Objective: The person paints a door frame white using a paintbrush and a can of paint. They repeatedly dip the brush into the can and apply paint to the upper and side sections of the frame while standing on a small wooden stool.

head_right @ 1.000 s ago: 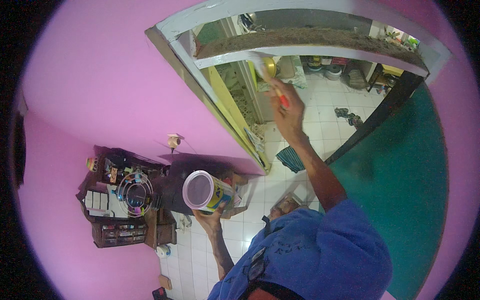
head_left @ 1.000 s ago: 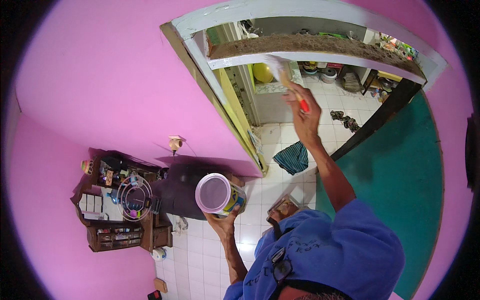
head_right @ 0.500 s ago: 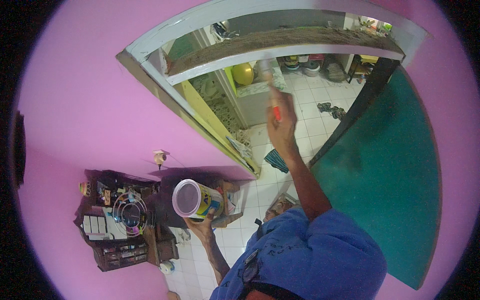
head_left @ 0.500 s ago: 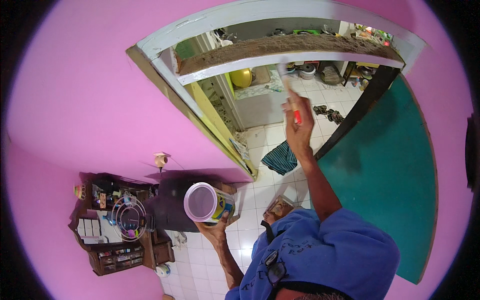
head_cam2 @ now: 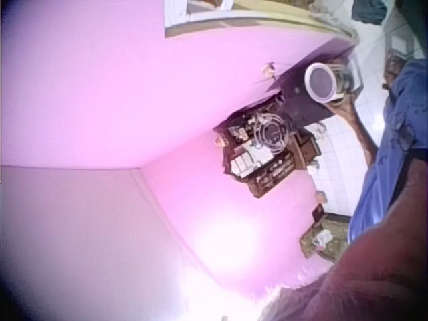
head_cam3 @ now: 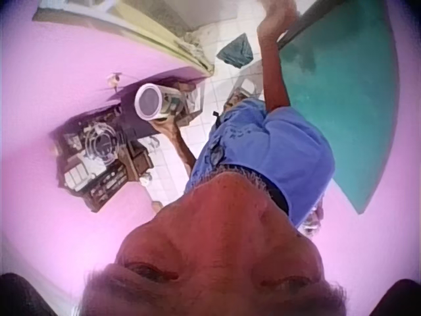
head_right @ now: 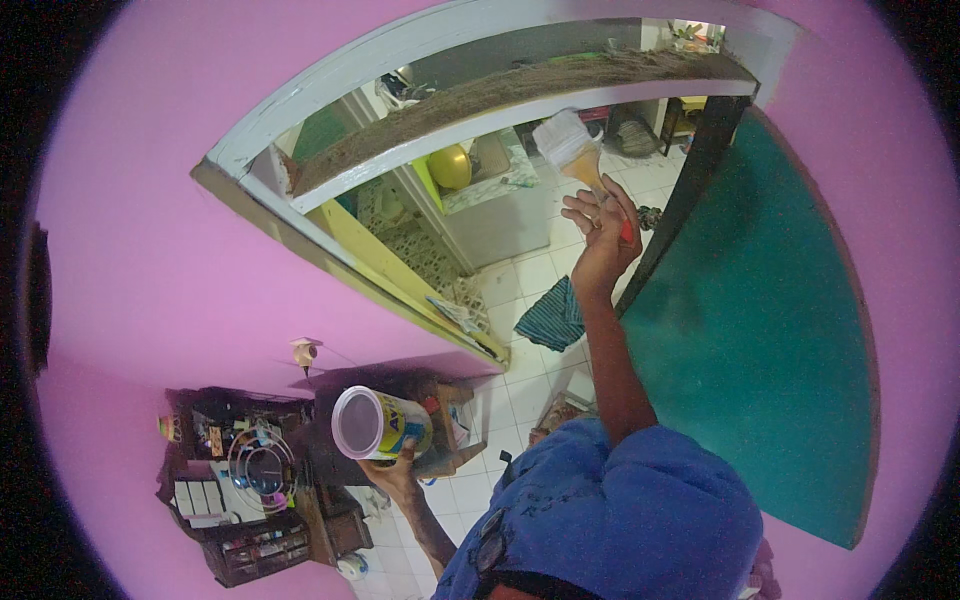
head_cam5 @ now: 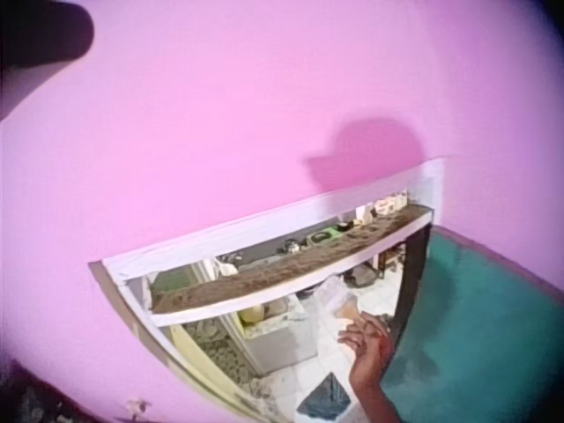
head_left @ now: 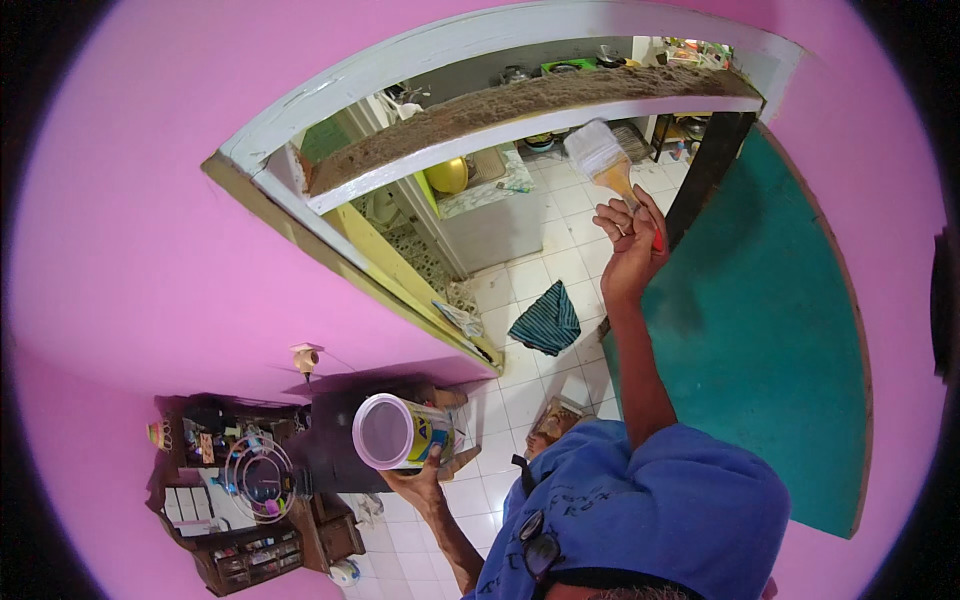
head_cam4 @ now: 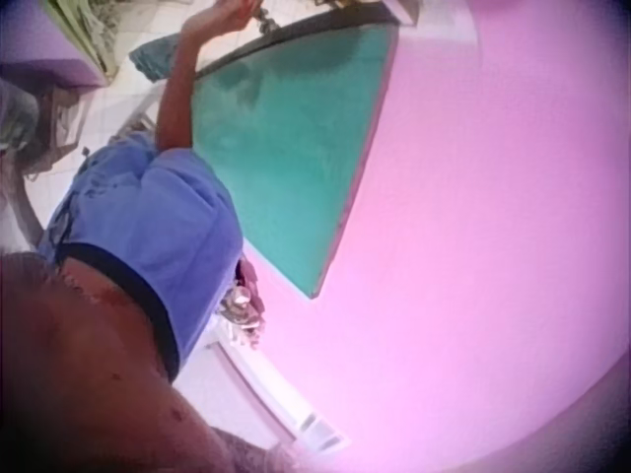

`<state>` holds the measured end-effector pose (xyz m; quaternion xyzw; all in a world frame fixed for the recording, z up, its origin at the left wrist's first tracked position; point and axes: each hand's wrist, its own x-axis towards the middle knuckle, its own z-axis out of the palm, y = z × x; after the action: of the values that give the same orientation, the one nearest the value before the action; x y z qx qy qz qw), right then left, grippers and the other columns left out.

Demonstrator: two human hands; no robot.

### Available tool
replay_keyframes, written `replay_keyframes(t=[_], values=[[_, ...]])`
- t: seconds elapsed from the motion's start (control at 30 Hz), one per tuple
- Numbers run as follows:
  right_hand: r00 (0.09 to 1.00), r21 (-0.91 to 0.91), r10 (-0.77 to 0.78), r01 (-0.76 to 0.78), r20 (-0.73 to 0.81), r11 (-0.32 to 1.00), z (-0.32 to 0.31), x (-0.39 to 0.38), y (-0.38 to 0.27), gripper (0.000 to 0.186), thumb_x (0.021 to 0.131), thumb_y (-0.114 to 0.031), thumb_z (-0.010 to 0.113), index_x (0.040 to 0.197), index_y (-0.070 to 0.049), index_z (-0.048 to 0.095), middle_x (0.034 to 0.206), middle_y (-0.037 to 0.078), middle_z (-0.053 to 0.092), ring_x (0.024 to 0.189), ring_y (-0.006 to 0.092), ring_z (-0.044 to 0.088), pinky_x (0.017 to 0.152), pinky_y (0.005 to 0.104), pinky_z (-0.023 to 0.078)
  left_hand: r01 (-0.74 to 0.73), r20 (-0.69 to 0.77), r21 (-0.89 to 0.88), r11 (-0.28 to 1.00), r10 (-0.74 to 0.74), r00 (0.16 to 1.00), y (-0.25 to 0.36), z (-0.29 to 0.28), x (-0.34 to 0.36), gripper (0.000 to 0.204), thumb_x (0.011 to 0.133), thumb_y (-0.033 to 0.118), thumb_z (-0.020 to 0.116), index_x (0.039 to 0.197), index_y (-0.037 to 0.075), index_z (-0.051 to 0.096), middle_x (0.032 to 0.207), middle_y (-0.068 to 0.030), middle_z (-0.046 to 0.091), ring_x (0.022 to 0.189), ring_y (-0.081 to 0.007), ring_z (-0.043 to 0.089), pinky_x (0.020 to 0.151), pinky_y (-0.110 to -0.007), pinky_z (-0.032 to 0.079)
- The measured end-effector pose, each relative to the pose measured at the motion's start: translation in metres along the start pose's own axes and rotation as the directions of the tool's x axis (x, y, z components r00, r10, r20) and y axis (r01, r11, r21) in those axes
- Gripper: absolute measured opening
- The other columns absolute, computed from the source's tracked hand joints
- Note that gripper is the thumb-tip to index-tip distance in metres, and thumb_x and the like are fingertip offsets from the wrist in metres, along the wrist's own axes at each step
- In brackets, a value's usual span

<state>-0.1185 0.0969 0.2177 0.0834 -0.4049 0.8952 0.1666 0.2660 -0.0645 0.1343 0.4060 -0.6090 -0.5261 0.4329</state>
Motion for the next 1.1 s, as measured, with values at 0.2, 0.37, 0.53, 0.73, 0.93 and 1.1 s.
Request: replay_keyframes(t=[0.2,0.37,0.53,0.73,0.93,1.1], values=[[0.997,0.248,0.053,-0.038,-0.055,0.968,0.009,0.009,0.012,0.044,0.107,-0.023,0.049,0.143,0.002,0.048,0.121,0.024,0.067,0.109,0.0336,0.071,0.088,0.0438,0.062,-0.036,0.026,-0.01,0.999,0.036,0.999,0.002,0.005,0.002,0.104,0.065,0.019,0.098,0.15,0.001,0.042,0.137,-0.0166,0.058,0.124,-0.029,0.058,0.111,-0.043,0.043],[0.994,0.185,0.09,-0.076,-0.068,0.98,0.003,0.003,0.019,0.048,0.105,-0.025,0.051,0.144,0.004,0.048,0.121,0.024,0.067,0.11,0.034,0.071,0.089,0.0436,0.061,-0.057,0.037,0.039,0.998,0.055,0.998,0.0,-0.001,0.002,0.105,0.065,0.022,0.099,0.151,0.002,0.042,0.137,-0.0167,0.058,0.124,-0.0293,0.058,0.111,-0.043,0.043],[0.998,0.21,0.016,-0.003,-0.061,0.978,0.005,0.011,0.005,0.049,0.105,-0.027,0.052,0.142,0.005,0.05,0.12,0.024,0.067,0.111,0.0359,0.07,0.09,0.0453,0.06,-0.04,0.031,0.036,0.999,0.039,0.999,0.007,-0.002,-0.001,0.103,0.067,0.02,0.097,0.151,0.002,0.041,0.14,-0.0172,0.057,0.126,-0.0288,0.057,0.112,-0.044,0.042],[0.995,0.035,0.028,-0.025,-0.095,0.999,-0.009,0.004,0.01,0.043,0.105,-0.022,0.053,0.138,0.005,0.055,0.116,0.024,0.067,0.106,0.0327,0.071,0.086,0.0417,0.062,-0.076,0.049,0.05,0.996,0.073,0.996,0.0,0.0,0.0,0.1,0.07,0.021,0.095,0.151,0.001,0.04,0.14,-0.0181,0.056,0.127,-0.0291,0.056,0.112,-0.045,0.041],[0.945,-0.402,-0.315,0.322,0.085,0.857,0.013,0.0,0.005,0.039,0.104,-0.001,0.055,0.143,-0.006,0.058,0.112,0.01,0.058,0.101,0.0213,0.065,0.083,0.032,0.059,-0.051,0.042,0.007,0.999,0.051,0.998,0.0,-0.005,-0.003,0.097,0.068,0.017,0.096,0.148,0.001,0.043,0.137,-0.0174,0.057,0.125,-0.0285,0.057,0.111,-0.044,0.042],[0.89,-0.515,-0.242,0.426,0.387,0.744,0.048,-0.034,0.029,0.042,0.102,0.004,0.054,0.142,-0.005,0.06,0.115,0.01,0.058,0.1,0.0196,0.066,0.087,0.0336,0.057,-0.031,0.016,0.077,0.997,0.03,0.999,0.014,-0.003,0.002,0.098,0.066,0.02,0.096,0.146,0.001,0.044,0.135,-0.0176,0.057,0.123,-0.029,0.057,0.111,-0.044,0.042]])
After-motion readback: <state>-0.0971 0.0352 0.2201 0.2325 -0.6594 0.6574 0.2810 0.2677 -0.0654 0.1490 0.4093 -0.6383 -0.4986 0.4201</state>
